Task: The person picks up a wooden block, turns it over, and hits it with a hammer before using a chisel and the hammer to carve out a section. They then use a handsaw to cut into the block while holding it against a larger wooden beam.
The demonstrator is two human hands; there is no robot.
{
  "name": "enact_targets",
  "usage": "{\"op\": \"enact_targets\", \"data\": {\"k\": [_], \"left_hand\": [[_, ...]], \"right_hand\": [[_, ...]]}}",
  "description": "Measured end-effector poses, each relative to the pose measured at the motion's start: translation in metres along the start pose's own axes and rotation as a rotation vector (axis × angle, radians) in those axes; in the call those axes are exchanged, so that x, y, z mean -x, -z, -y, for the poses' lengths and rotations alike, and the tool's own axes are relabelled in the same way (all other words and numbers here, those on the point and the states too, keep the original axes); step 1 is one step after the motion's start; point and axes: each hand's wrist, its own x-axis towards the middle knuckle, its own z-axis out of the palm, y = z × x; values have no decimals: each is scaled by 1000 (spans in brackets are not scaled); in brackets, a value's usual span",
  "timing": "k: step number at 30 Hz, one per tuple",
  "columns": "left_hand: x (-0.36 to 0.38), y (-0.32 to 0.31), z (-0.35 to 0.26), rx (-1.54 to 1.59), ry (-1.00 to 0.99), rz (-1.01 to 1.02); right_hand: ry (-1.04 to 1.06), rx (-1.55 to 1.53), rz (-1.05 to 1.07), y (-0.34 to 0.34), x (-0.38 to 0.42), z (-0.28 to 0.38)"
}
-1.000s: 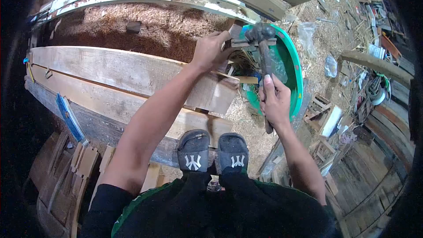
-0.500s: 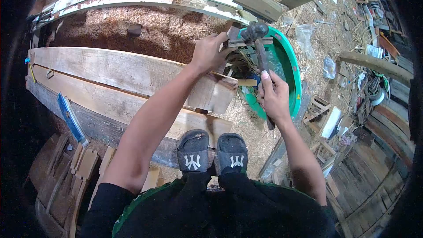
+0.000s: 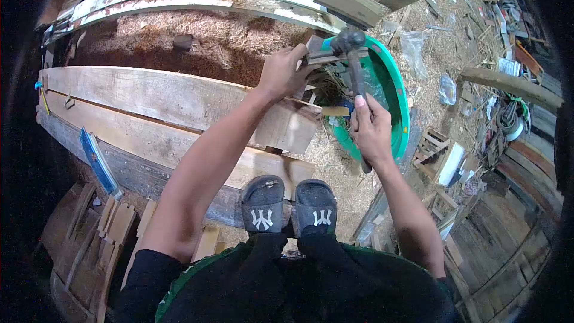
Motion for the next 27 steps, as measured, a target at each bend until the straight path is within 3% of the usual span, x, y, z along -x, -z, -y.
{"op": "enact_targets", "data": {"k": [5,7,9,13,16,21,23,27], "left_hand": [[22,26,9,11,65,-50],[38,40,16,58,35,-106],[52,59,12,251,240,-211],[69,78,30,235,248,-362],[78,95,45,118,335,-448],[87,105,61,198,299,-579],[86,104,68,269,377,-606],[76,106,67,172,381,-698]], "right_hand": [[-174,-276,-93,1,25,4],[-133,-288,-79,5,26,-11],[-52,-149,-49,3,22,-15],[-30,-192,-12,-18,8,-9],[292,182,-86,-36,-13,2],[457,308,-108,-73,-45,19],[544,388,-175,-89,-53,16],[425,341,-168,-107,-49,12]]}}
